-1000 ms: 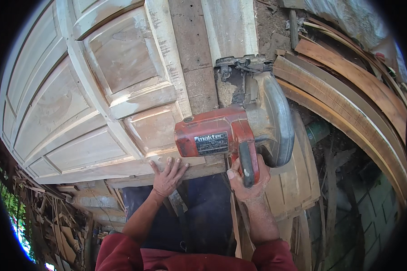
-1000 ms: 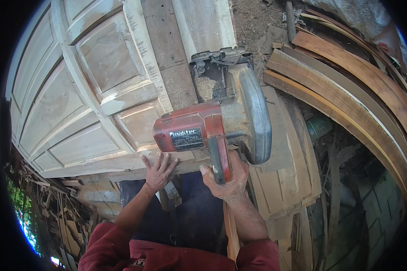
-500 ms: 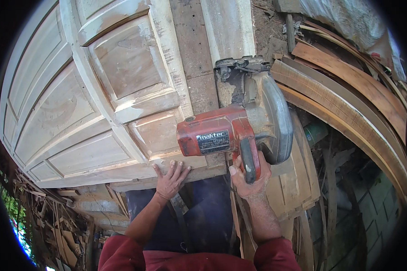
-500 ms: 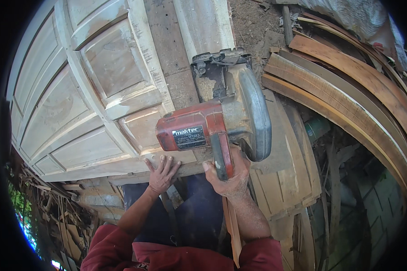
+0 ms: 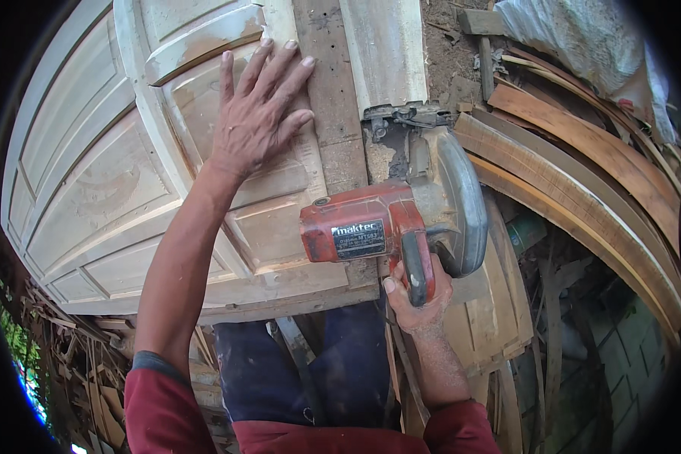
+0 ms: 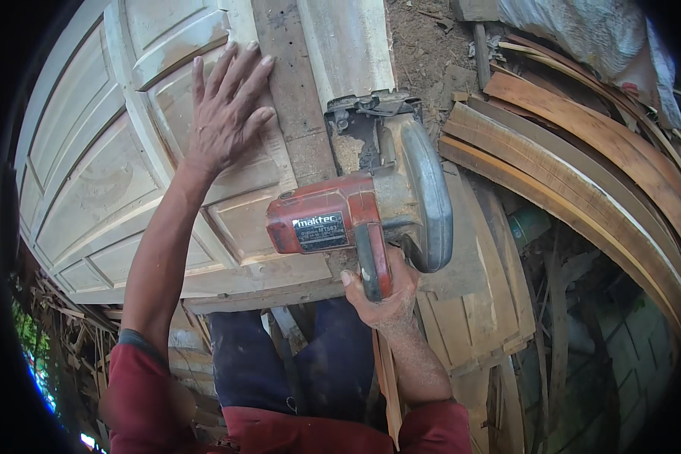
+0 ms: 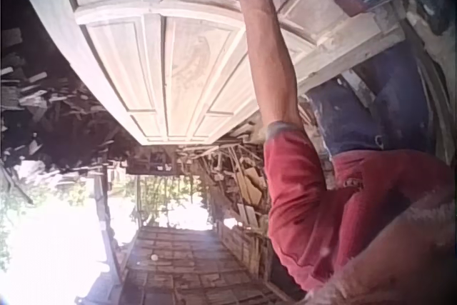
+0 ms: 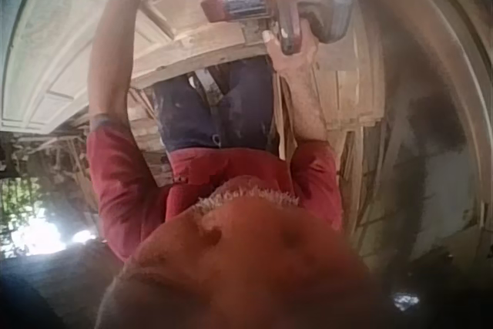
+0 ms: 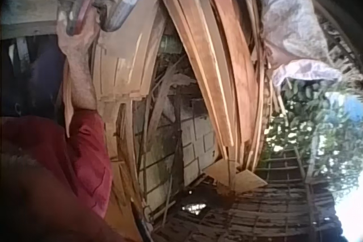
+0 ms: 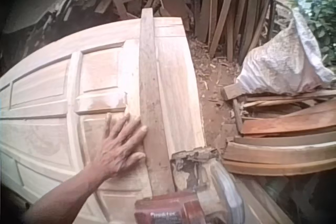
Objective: The person saws along the edge of a wooden door using a circular saw, periodically checking the alignment with a square and marking the wood with a pencil.
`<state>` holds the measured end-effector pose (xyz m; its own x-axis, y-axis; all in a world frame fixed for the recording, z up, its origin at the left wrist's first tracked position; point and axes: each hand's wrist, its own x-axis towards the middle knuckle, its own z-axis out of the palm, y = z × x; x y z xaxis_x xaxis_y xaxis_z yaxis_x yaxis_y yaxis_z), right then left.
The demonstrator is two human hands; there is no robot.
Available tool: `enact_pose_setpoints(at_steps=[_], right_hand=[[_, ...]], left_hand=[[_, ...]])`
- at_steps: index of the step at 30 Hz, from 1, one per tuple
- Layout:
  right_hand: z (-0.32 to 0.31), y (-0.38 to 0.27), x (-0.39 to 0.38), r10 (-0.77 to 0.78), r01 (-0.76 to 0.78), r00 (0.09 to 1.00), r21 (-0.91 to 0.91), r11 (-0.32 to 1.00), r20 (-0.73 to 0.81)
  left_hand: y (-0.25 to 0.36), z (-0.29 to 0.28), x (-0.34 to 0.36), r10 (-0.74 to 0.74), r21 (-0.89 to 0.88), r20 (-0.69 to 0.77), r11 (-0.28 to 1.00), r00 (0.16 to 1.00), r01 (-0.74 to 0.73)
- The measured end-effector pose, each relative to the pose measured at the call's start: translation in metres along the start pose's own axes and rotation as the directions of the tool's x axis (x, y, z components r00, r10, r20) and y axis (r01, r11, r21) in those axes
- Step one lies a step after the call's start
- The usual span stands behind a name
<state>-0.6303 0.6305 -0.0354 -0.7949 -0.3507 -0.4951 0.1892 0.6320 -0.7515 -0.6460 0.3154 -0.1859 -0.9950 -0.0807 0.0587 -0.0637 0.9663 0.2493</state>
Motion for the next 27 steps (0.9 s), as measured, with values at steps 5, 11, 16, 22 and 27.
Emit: enact_pose_setpoints(at_steps=[5,11,16,22,27], right_hand=[[0.0,-0.005,0.004,0.024,-0.024,1.0,-0.015,1.0,-0.005],[0.002,-0.013,0.012,0.056,-0.055,0.998,0.033,0.998,-0.011],[0.003,-0.012,0.018,-0.01,0.01,1.0,-0.011,1.0,-0.018],[0.004,-0.015,0.024,0.001,-0.001,1.0,-0.003,1.0,-0.019],[0.006,-0.02,0.03,-0.022,0.023,0.999,0.01,1.0,-0.028]], left_hand=[[0.006,0.008,0.008,0.004,-0.064,-0.01,0.998,1.0,-0.005],[0.004,0.009,0.008,-0.038,-0.05,0.016,0.998,0.999,0.038],[0.007,0.005,0.01,-0.017,-0.056,0.028,0.998,0.999,0.019],[0.007,0.004,0.009,-0.025,-0.06,0.039,0.998,0.999,0.028],[0.007,0.004,0.009,-0.03,-0.065,0.048,0.997,0.998,0.033]])
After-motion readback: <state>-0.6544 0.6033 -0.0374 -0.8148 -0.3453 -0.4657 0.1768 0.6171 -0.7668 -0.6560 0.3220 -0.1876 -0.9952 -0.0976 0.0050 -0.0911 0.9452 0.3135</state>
